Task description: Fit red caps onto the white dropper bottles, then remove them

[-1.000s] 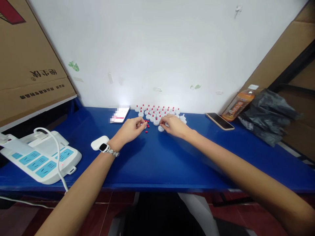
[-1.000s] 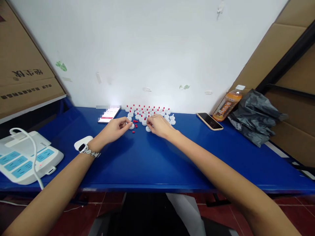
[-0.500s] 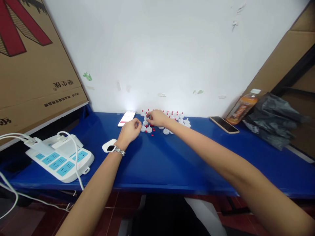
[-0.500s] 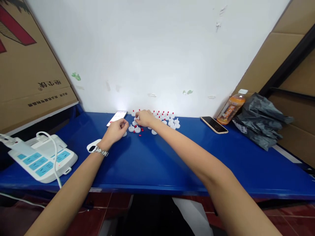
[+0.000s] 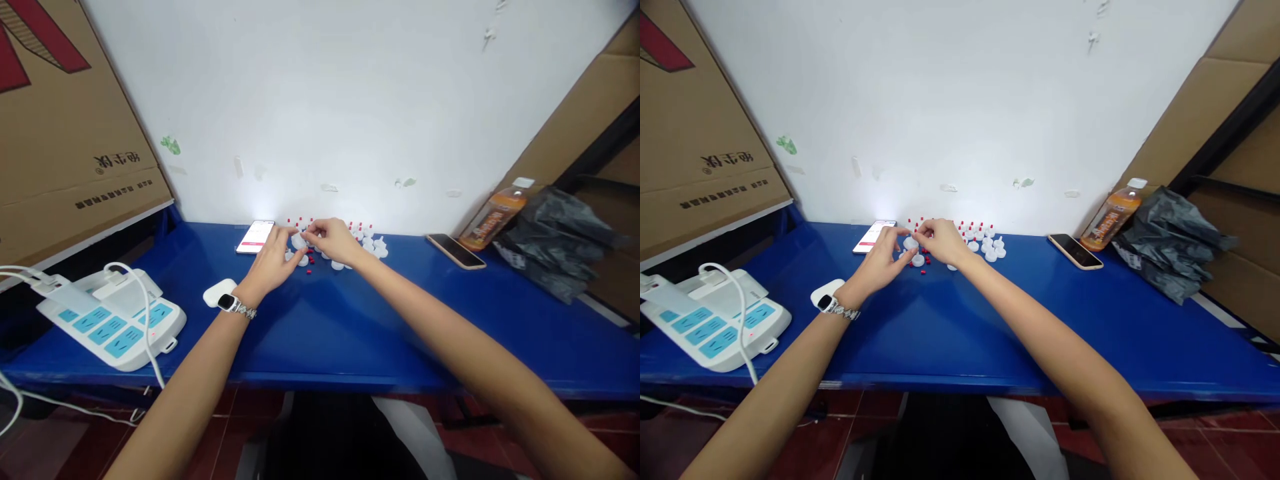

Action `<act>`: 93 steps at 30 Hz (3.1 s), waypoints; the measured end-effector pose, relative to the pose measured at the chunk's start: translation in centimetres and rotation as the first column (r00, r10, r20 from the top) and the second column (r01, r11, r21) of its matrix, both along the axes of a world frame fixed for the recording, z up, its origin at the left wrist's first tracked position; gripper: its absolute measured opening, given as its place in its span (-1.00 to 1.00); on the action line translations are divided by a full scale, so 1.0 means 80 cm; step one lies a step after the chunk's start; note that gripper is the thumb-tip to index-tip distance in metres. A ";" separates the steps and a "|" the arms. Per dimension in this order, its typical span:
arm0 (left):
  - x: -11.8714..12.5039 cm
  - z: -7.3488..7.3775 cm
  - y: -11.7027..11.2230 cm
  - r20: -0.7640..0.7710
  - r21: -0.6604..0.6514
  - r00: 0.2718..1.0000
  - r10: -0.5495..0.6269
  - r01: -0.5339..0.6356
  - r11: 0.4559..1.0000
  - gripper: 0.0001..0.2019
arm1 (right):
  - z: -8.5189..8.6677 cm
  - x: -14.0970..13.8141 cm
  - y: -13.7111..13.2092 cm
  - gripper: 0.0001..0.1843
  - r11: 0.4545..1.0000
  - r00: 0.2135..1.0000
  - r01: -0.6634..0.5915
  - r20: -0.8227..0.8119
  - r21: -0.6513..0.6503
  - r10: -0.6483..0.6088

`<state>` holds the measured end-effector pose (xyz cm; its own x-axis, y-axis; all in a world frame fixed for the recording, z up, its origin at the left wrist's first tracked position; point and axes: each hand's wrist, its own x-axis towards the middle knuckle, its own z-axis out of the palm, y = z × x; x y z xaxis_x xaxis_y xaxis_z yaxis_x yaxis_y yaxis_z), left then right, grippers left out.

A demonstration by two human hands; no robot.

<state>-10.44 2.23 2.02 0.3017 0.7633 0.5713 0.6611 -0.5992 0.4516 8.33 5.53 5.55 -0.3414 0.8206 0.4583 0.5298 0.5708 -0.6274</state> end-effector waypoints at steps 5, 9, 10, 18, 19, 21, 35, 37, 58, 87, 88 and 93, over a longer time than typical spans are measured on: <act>-0.001 -0.002 0.000 -0.076 -0.144 0.979 -0.190 0.178 0.973 -0.65 | -0.029 0.014 -0.041 -0.73 0.999 0.988 0.035 -0.152 -0.034 -0.040; -0.008 -0.001 0.003 -0.072 -0.073 0.993 -0.092 0.087 0.993 -0.64 | -0.056 0.021 -0.059 -0.79 0.996 0.998 0.044 0.045 0.078 -0.048; -0.009 -0.002 0.004 -0.073 -0.048 0.995 -0.067 0.063 0.997 -0.64 | -0.061 0.021 -0.062 -0.81 0.994 0.989 0.001 0.147 0.108 -0.017; 0.000 -0.009 0.002 -0.114 -0.034 0.990 -0.086 0.083 0.996 -0.64 | -0.071 0.014 -0.058 -0.88 0.989 0.924 -0.062 0.383 0.134 0.006; 0.002 -0.009 0.000 -0.120 -0.034 0.989 -0.089 0.086 0.996 -0.64 | -0.071 0.014 -0.058 -0.88 0.989 0.925 -0.063 0.379 0.137 0.007; 0.005 -0.007 -0.003 -0.136 -0.045 0.986 -0.099 0.093 0.995 -0.64 | -0.070 0.018 -0.058 -0.91 0.986 0.925 -0.057 0.380 0.155 -0.006; 0.032 0.000 -0.027 -0.251 -0.042 0.957 -0.148 0.142 0.989 -0.66 | -0.056 0.035 -0.050 -0.64 0.950 0.746 -0.117 -0.656 -0.291 -0.108; 0.037 -0.002 -0.032 -0.287 -0.043 0.948 -0.137 0.130 0.991 -0.65 | -0.057 0.033 -0.052 -0.62 0.947 0.728 -0.143 -0.679 -0.289 -0.097; 0.049 -0.008 -0.039 -0.033 -0.150 0.969 -0.247 0.239 0.959 -0.29 | -0.053 0.017 -0.067 -0.56 0.983 0.712 -0.091 -0.700 -0.161 -0.049; 0.000 0.002 -0.003 -0.174 0.074 0.974 0.147 -0.136 0.988 -0.80 | -0.051 0.045 -0.052 -0.82 0.968 0.856 0.195 0.453 0.160 -0.248; 0.001 0.002 -0.003 -0.172 0.073 0.973 0.153 -0.142 0.987 -0.80 | -0.050 0.046 -0.052 -0.81 0.961 0.842 0.219 0.466 0.168 -0.274; 0.001 0.004 -0.005 -0.147 0.071 0.977 0.157 -0.148 0.986 -0.81 | -0.044 0.036 -0.052 -0.71 0.923 0.830 0.288 0.415 0.255 -0.374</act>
<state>-10.33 1.79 2.32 0.2704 0.7733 0.5735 0.8049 -0.5084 0.3060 11.20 1.39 2.04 -0.2657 0.8431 0.4676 0.9041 0.3863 -0.1828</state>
